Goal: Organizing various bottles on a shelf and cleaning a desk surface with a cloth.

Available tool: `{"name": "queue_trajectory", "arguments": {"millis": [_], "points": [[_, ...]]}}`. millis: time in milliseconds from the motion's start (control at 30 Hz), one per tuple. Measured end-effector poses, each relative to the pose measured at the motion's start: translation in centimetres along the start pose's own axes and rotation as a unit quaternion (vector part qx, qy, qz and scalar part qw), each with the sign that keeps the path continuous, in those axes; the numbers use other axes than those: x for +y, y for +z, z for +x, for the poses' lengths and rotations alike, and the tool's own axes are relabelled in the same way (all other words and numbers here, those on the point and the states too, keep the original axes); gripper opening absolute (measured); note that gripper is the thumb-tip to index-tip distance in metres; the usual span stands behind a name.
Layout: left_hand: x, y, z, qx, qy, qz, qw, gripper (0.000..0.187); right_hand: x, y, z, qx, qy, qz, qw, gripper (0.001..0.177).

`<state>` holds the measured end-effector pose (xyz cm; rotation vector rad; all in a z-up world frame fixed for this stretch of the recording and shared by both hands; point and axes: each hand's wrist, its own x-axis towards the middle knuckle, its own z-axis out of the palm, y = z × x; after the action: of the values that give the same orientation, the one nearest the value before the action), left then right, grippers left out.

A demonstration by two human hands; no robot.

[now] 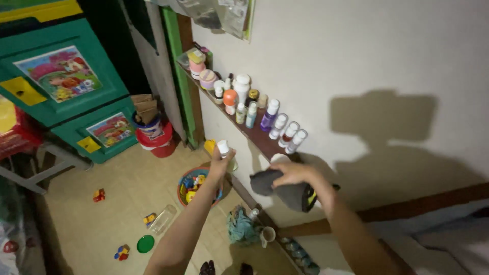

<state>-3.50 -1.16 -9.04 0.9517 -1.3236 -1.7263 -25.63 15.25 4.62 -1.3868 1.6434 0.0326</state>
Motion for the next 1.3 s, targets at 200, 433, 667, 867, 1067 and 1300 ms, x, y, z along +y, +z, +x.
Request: {"name": "queue_trajectory", "arguments": {"millis": [200,433,667,867,1067,1300], "points": [[-4.4,5.8,1.1,-0.133,0.018,0.033,0.99,0.038,8.2,8.1,-0.5,0.074,-0.005,0.085,0.994,0.097],[-3.9,8.9,-0.7,-0.275,-0.018,0.082,0.958,0.055,9.6,9.9,-1.8,0.181,-0.033,0.359,0.915,0.102],[-2.4,9.4,-1.5,-0.306,-0.088,0.111,0.941,0.048,12.8,12.3,0.6,0.265,0.042,0.422,0.866,0.093],[-0.9,11.4,-2.7,-0.356,-0.078,0.122,0.923,0.048,13.0,12.2,-3.2,0.315,-0.017,0.448,0.837,0.086],[-0.3,14.7,-4.2,-0.373,-0.116,0.092,0.916,0.047,15.9,11.3,-5.3,0.387,-0.028,0.411,0.825,0.076],[-1.5,16.3,-4.2,-0.349,-0.142,0.125,0.918,0.053,17.9,11.8,-4.7,0.401,-0.02,0.364,0.84,0.081]]}}
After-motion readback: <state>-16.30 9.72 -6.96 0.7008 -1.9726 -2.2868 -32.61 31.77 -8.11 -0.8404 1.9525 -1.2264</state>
